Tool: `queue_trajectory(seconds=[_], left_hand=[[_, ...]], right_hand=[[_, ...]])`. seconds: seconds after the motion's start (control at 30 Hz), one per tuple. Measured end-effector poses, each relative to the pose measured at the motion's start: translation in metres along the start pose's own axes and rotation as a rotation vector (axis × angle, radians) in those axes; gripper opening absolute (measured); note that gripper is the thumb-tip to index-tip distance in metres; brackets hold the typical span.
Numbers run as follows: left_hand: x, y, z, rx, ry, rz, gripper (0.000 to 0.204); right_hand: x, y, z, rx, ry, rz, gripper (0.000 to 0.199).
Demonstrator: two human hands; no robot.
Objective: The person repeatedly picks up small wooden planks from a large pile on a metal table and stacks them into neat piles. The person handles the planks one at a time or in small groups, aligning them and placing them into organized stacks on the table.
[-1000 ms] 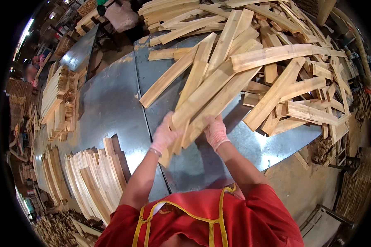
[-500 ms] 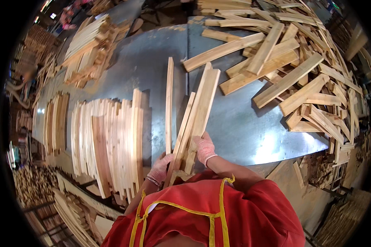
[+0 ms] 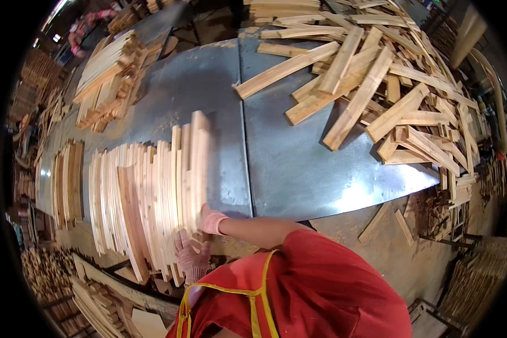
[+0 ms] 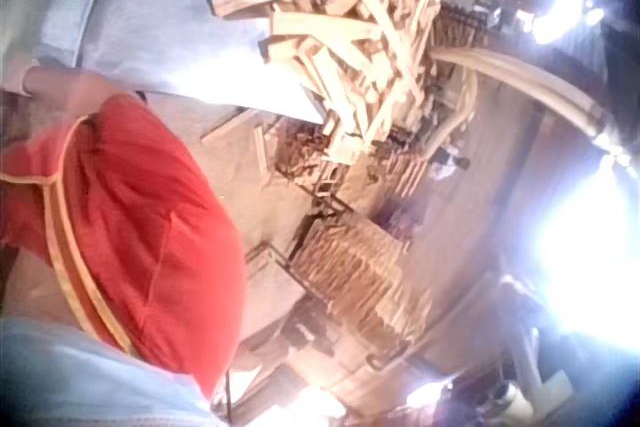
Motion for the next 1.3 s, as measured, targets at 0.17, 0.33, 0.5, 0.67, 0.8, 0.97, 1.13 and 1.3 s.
queue_trajectory(seconds=[0.17,0.33,0.5,0.67,0.8,0.97,1.13,1.3], left_hand=[[-0.045,-0.004,0.044,-0.174,0.283,0.233,0.101],[-0.044,0.025,0.044,-0.114,0.303,0.263,0.090],[-0.020,0.154,0.041,-0.342,0.195,0.127,0.089],[-0.075,0.268,0.037,-0.744,0.124,-0.088,0.101],[-0.063,0.348,-0.015,-0.645,-0.165,0.084,0.104],[-0.075,0.338,-0.010,-0.526,-0.220,0.255,0.100],[-0.095,0.277,0.016,-0.418,-0.733,-0.629,0.070],[-0.042,0.211,-0.016,-0.206,-1.354,-1.078,0.059]], right_hand=[[0.096,0.076,0.009,0.395,0.028,-0.198,0.054],[0.292,0.204,-0.134,-0.218,1.429,-0.119,0.070],[0.317,0.338,-0.160,-0.185,1.504,0.932,0.086],[0.216,0.307,-0.145,0.059,1.100,0.866,0.067],[0.198,0.354,-0.189,0.444,1.082,1.616,0.045],[0.334,0.327,-0.284,0.656,1.320,1.884,0.030],[0.327,0.347,-0.249,0.604,1.192,1.703,0.041],[0.154,0.256,-0.227,0.467,0.495,1.694,0.059]])
Point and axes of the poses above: each hand's wrist, its own z-axis towards the middle knuckle, its own x-axis out of the back of the hand, y = z × x, the point moved 2 cm from there along z, towards the middle knuckle, and after that the axes turned 10 degrees about x, right-handed, at the moved point
